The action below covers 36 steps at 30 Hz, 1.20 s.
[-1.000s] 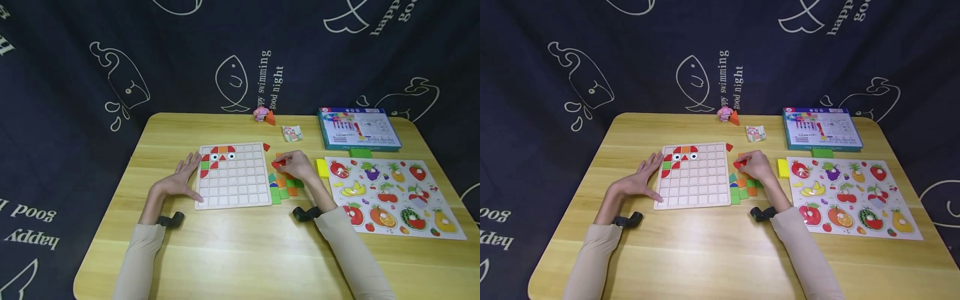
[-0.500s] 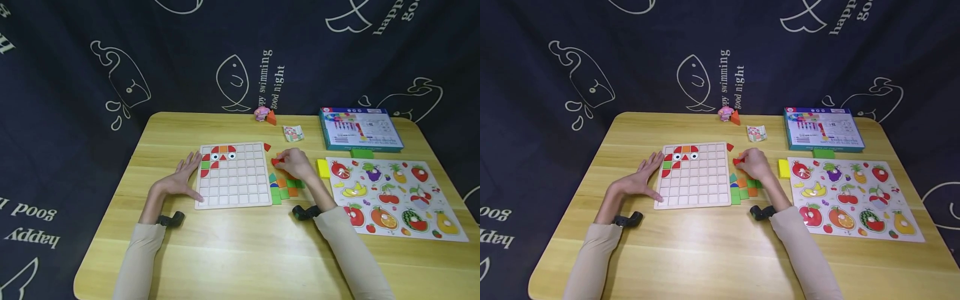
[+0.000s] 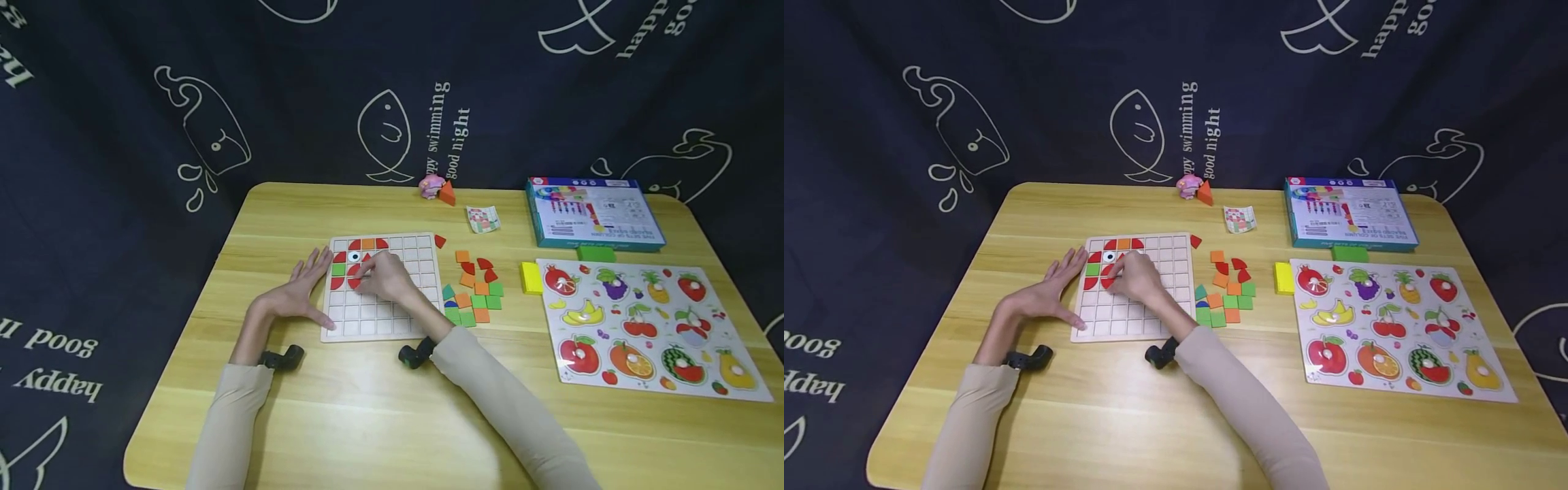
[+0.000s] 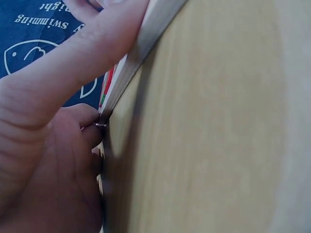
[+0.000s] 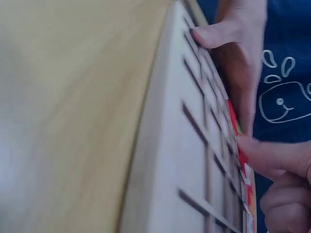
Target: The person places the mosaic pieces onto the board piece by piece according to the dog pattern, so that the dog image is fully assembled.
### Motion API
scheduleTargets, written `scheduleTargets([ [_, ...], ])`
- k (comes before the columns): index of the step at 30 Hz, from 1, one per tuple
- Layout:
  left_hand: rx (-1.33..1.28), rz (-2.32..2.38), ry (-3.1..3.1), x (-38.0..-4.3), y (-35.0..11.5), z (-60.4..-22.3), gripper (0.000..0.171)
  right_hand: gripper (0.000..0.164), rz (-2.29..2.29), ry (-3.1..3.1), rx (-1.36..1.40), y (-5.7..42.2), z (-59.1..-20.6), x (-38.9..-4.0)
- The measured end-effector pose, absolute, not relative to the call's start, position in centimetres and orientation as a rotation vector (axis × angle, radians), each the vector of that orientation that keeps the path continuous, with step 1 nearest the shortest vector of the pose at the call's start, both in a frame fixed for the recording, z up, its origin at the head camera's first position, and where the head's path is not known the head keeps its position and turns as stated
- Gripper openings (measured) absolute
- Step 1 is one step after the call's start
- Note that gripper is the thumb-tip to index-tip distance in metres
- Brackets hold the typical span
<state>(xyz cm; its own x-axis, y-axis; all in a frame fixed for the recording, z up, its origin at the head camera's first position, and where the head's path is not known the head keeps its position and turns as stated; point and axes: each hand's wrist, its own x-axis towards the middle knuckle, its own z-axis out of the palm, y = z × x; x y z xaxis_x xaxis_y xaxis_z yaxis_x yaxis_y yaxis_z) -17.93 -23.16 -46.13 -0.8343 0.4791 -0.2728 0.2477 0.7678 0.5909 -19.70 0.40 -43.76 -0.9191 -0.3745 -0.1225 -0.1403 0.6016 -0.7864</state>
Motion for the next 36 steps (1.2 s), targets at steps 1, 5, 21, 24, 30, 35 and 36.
scheduleTargets([
  [1,0.555,0.774,2.549,-17.9,-23.2,-46.2,0.141,0.018,-1.205,2.581,-0.423,0.0,-43.9,-19.8],
  [5,0.572,0.789,2.547,-17.9,-23.2,-46.2,0.141,0.02,-1.228,2.59,-0.399,-0.3,-44.4,-20.2],
  [21,0.523,0.797,2.541,-17.9,-23.0,-46.2,0.141,0.022,-1.299,2.546,-0.334,4.3,-43.4,-19.8],
  [24,0.504,0.791,2.542,-17.7,-23.1,-46.0,0.141,0.028,-1.326,2.597,-0.269,8.6,-42.8,-20.0],
  [30,0.509,0.775,2.545,-17.8,-23.2,-46.1,0.141,0.037,-1.298,2.706,0.022,16.0,-43.7,-21.3],
  [35,0.532,0.774,2.548,-17.9,-23.2,-46.3,0.141,0.035,-1.232,2.701,0.178,17.4,-44.5,-22.3],
  [36,0.539,0.776,2.548,-17.9,-23.1,-46.4,0.141,0.034,-1.23,2.703,0.192,17.4,-44.6,-22.4],
])
